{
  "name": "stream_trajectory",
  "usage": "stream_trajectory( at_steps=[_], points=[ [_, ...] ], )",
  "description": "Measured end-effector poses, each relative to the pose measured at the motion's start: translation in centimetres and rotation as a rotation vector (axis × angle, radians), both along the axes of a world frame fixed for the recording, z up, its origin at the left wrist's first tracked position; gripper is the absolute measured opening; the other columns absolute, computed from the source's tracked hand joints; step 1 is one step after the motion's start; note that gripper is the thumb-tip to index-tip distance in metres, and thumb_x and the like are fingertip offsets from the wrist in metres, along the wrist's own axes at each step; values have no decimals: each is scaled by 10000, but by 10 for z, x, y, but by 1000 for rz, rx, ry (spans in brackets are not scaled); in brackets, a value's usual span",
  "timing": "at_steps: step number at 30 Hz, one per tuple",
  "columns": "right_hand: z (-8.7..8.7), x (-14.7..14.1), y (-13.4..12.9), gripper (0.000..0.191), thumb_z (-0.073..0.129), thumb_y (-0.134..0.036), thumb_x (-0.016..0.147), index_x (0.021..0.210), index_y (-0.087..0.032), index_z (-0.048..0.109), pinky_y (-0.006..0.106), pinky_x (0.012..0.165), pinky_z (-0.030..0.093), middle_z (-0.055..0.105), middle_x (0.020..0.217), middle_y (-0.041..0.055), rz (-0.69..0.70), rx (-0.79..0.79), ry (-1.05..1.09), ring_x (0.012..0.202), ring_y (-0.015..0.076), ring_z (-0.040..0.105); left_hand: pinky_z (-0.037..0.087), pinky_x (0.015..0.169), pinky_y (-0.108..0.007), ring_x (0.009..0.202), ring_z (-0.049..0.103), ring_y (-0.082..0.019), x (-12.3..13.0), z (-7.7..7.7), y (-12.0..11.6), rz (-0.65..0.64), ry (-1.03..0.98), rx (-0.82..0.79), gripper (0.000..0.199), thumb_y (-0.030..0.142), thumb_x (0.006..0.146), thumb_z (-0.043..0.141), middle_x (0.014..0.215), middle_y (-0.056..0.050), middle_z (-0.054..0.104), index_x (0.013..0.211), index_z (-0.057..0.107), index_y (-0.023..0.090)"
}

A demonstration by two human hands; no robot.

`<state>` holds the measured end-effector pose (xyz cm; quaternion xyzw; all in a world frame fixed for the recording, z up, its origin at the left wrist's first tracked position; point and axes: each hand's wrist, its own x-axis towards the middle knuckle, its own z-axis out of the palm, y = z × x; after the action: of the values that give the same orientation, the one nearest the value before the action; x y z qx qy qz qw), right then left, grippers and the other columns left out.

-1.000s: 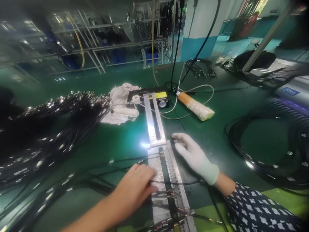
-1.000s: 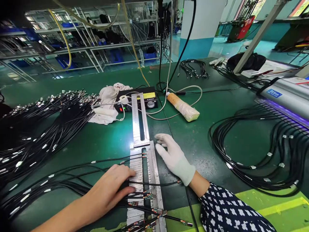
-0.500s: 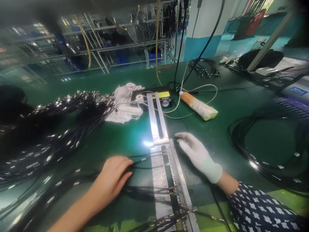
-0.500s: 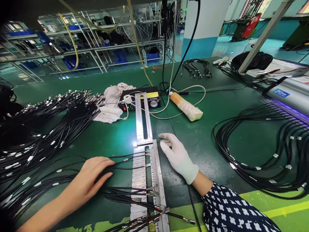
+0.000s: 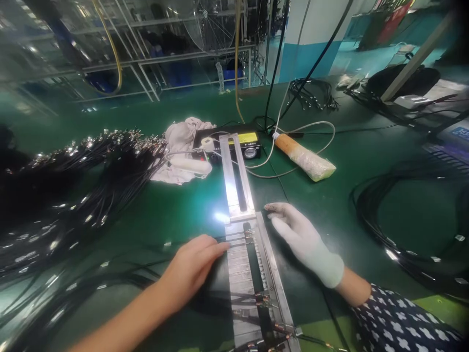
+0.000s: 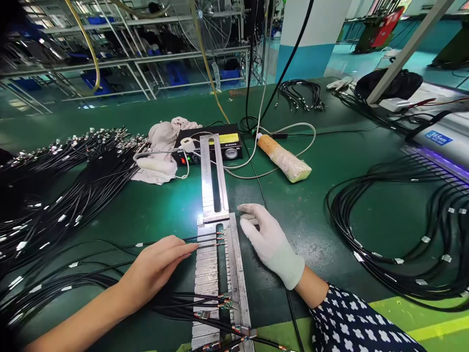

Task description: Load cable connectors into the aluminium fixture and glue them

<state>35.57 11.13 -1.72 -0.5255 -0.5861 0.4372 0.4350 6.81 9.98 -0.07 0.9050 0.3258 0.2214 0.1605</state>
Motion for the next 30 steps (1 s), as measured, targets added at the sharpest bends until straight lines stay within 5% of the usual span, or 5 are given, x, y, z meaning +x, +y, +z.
stream_trajectory(
  at_steps=[9, 16, 23, 30],
  points=[
    [4, -1, 1, 280, 524, -313, 940, 1183, -202, 608, 413, 974, 534, 654, 1207, 86, 28, 21, -6, 1117, 231, 632, 491, 752, -258, 852, 628, -163, 3, 6, 5, -33, 190, -74, 421, 32, 963, 359, 986, -47, 664, 1299, 546, 201],
    [4, 0, 1, 278, 507, -298, 935, 1172, -194, 608, 410, 946, 548, 664, 1176, 93, 39, 50, -18, 1062, 226, 649, 474, 755, -230, 833, 605, -132, 8, 7, 9, -11, 72, -225, 314, 94, 1008, 382, 933, -19, 633, 1229, 571, 212],
    [7, 0, 2, 276, 509, -302, 944, 1177, -195, 611, 415, 952, 536, 664, 1181, 95, 47, 29, -39, 1055, 225, 650, 359, 659, -279, 740, 469, -164, 9, -6, -5, 65, 144, 136, 412, 61, 981, 383, 865, -29, 515, 1304, 567, 238],
    [5, -1, 1, 279, 530, -321, 940, 1170, -188, 614, 424, 964, 528, 666, 1176, 102, 25, 38, -32, 1058, 238, 647, 387, 774, -312, 862, 514, -185, 5, 5, -25, 81, 128, -210, 355, 176, 1027, 412, 967, -28, 598, 1362, 474, 272]
  ],
)
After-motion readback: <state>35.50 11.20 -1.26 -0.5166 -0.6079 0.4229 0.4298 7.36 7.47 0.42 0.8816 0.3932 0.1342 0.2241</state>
